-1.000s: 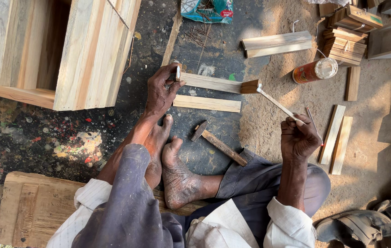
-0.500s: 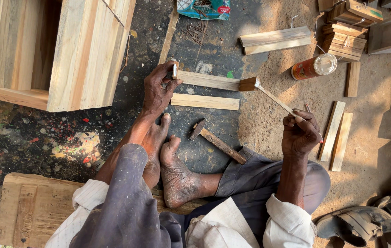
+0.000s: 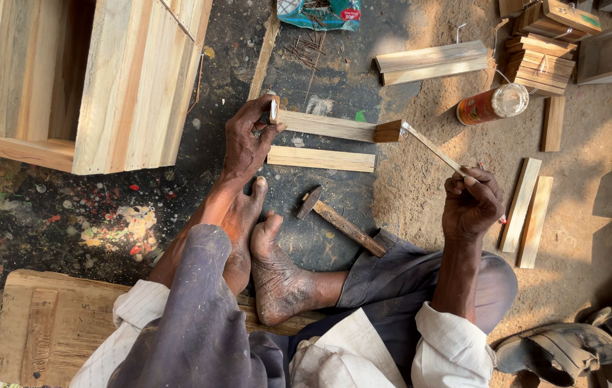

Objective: The person assembles small wooden boxes by applying glue to the ends of wooden planks and joining them with smaller blocks. They use a hammer to secure the joints and a stick to spread the adhesive. The person works on multiple box frames, assembling them one by one on the floor.

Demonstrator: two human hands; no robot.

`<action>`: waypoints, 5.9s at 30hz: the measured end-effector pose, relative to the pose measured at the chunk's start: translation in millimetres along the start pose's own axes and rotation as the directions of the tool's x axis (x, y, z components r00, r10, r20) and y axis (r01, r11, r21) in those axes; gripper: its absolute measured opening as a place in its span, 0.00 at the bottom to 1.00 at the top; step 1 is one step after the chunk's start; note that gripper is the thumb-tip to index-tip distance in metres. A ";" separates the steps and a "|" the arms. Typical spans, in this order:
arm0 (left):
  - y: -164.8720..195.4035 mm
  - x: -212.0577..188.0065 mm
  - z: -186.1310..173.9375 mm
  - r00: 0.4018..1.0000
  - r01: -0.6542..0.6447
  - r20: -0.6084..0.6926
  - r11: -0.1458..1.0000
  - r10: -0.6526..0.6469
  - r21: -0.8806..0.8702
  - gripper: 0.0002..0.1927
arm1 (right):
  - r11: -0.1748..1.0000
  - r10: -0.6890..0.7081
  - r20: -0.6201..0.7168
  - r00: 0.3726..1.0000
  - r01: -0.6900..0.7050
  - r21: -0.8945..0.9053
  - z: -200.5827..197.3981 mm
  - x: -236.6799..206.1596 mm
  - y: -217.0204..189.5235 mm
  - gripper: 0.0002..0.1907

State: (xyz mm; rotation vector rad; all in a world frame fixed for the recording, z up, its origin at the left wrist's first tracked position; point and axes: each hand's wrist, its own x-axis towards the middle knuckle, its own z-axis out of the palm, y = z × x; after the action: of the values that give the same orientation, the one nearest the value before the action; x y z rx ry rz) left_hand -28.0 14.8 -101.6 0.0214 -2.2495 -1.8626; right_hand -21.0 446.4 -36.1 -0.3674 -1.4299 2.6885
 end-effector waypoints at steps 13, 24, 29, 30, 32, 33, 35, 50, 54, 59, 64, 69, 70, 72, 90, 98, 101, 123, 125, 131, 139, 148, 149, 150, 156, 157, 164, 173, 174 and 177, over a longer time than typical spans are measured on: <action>2.4 -0.4 -0.4 1.000 0.022 0.001 1.000 -0.022 0.009 0.21 | 0.998 -0.046 0.054 0.997 0.048 -0.030 -8.6 -6.5 -5.3 0.11; 0.5 -0.1 0.0 1.000 0.022 -0.002 1.000 -0.022 0.006 0.22 | 0.997 -0.058 0.062 0.996 0.060 -0.040 -10.4 4.3 -1.7 0.11; 0.2 1.1 -0.8 1.000 0.021 -0.002 0.999 -0.021 0.027 0.22 | 0.994 -0.093 0.042 0.995 0.095 -0.050 -4.1 12.0 7.7 0.10; 0.2 0.9 -1.0 0.999 0.032 -0.004 0.997 -0.032 0.064 0.22 | 0.994 -0.095 0.040 0.995 0.097 -0.049 -2.9 12.0 7.9 0.10; 0.4 0.6 -1.0 0.999 0.032 -0.001 0.998 -0.032 0.060 0.22 | 0.994 -0.102 0.039 0.994 0.104 -0.045 -1.0 11.5 6.9 0.10; 0.5 0.3 -1.0 1.000 0.021 0.002 1.000 -0.021 0.019 0.22 | 0.995 -0.100 0.026 0.995 0.101 -0.025 -0.7 10.5 5.6 0.10; 0.6 0.0 -0.7 1.000 0.011 0.002 1.000 -0.011 -0.022 0.22 | 0.996 -0.094 0.002 0.996 0.094 0.011 -1.2 8.3 3.2 0.10; 1.6 0.6 -0.2 1.000 0.012 0.000 1.000 -0.012 -0.008 0.22 | 0.999 -0.054 0.057 0.997 0.054 0.007 -20.8 -7.3 -4.0 0.12; 1.8 2.0 1.0 1.000 0.013 -0.009 1.000 -0.013 0.027 0.23 | 0.996 -0.074 0.081 0.994 0.077 -0.034 -16.6 -6.8 -10.4 0.11; -0.7 2.4 1.4 0.999 -0.029 -0.021 0.998 0.028 -0.049 0.22 | 0.997 -0.057 0.181 0.982 0.067 -0.050 21.3 -15.7 -19.2 0.10; -2.5 5.5 3.4 0.999 -0.035 -0.023 0.990 0.032 -0.140 0.22 | 0.977 -0.057 0.288 0.956 0.112 -0.179 99.8 -19.0 50.7 0.06; 0.2 6.3 3.2 1.000 -0.023 -0.023 0.995 0.021 -0.102 0.21 | 0.987 0.009 0.208 0.978 0.025 -0.162 151.6 -21.9 87.6 0.08; 0.7 6.1 3.5 0.999 -0.026 -0.025 0.993 0.023 -0.119 0.20 | 0.984 0.016 0.224 0.975 0.024 -0.176 156.4 -20.3 90.5 0.08; 1.1 5.7 4.0 1.000 0.002 -0.025 0.991 -0.005 -0.134 0.19 | 0.979 0.028 0.253 0.967 0.024 -0.204 160.8 -17.7 95.2 0.08; 5.4 6.3 1.6 1.000 -0.012 -0.010 0.999 0.012 -0.032 0.23 | 0.977 -0.037 0.240 0.970 0.086 -0.196 149.8 -20.0 111.8 0.09; -4.2 5.9 4.8 1.000 -0.011 -0.017 0.994 0.009 -0.106 0.23 | 0.979 -0.012 0.188 0.982 0.050 -0.195 152.9 -22.6 116.8 0.08; -3.2 5.1 3.6 1.000 -0.007 -0.015 0.997 0.006 -0.078 0.22 | 0.967 -0.024 0.178 0.984 0.068 -0.246 150.1 -26.5 118.5 0.09; -8.3 4.0 5.2 0.999 -0.026 -0.020 0.997 0.025 -0.073 0.22 | 0.952 -0.067 0.201 0.977 0.123 -0.280 152.7 -46.1 115.2 0.08; -10.3 3.4 4.2 0.999 -0.027 -0.023 0.998 0.026 -0.053 0.22 | 0.945 -0.090 0.254 0.963 0.163 -0.284 152.7 -50.4 114.8 0.08; -8.0 3.5 4.7 1.000 -0.020 -0.008 0.998 0.019 -0.067 0.22 | 0.955 -0.084 0.235 0.968 0.146 -0.258 153.2 -57.1 107.0 0.09; 7.6 4.4 -0.2 0.999 -0.031 -0.021 0.999 0.030 -0.038 0.21 | 0.948 -0.080 0.190 0.979 0.134 -0.289 147.8 -61.4 80.7 0.09; 27.6 0.4 -4.9 1.000 -0.024 -0.012 0.977 0.027 0.211 0.23 | 0.876 -0.432 -0.130 0.892 0.381 -0.297 39.4 42.9 -36.7 0.11; 29.7 -1.7 -5.1 0.999 -0.045 -0.009 0.974 0.048 0.222 0.24 | 0.870 -0.434 -0.153 0.888 0.369 -0.327 27.3 56.4 -40.8 0.11; 31.9 -5.1 -5.4 0.999 -0.034 -0.016 0.973 0.038 0.229 0.24 | 0.864 -0.435 -0.179 0.882 0.353 -0.359 16.0 66.5 -41.2 0.11; 39.6 -24.8 -10.4 0.998 0.051 -0.051 0.960 -0.038 0.277 0.23 | 0.916 -0.326 -0.207 0.922 0.254 -0.310 -22.2 98.1 -20.2 0.12; 39.9 -28.3 -11.5 0.998 0.060 -0.048 0.957 -0.048 0.283 0.23 | 0.919 -0.316 -0.215 0.924 0.241 -0.313 -22.7 99.3 -16.5 0.12; 33.6 -39.4 -16.6 0.997 0.069 -0.053 0.951 -0.056 0.302 0.24 | 0.904 -0.259 -0.187 0.948 0.170 -0.392 -9.5 82.4 -13.3 0.23; 30.7 -19.1 -19.3 0.999 0.001 -0.045 0.961 0.012 0.275 0.33 | 0.725 -0.495 -0.203 0.845 0.272 -0.633 -13.2 37.4 -39.5 0.18; 29.4 -16.6 -19.1 1.000 0.016 -0.030 0.962 -0.008 0.273 0.33 | 0.655 -0.550 -0.114 0.828 0.342 -0.674 -11.4 29.3 -39.3 0.16; 21.9 -6.4 -13.6 0.999 0.041 0.001 0.960 -0.043 0.276 0.33 | 0.573 -0.367 0.131 0.921 0.335 -0.748 9.3 12.9 -6.4 0.13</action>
State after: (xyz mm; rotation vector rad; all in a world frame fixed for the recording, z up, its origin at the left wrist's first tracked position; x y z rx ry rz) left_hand -16.6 6.9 -79.0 0.1089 -2.5144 -1.5537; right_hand -36.1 444.8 -28.1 -0.1316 -2.2836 1.6307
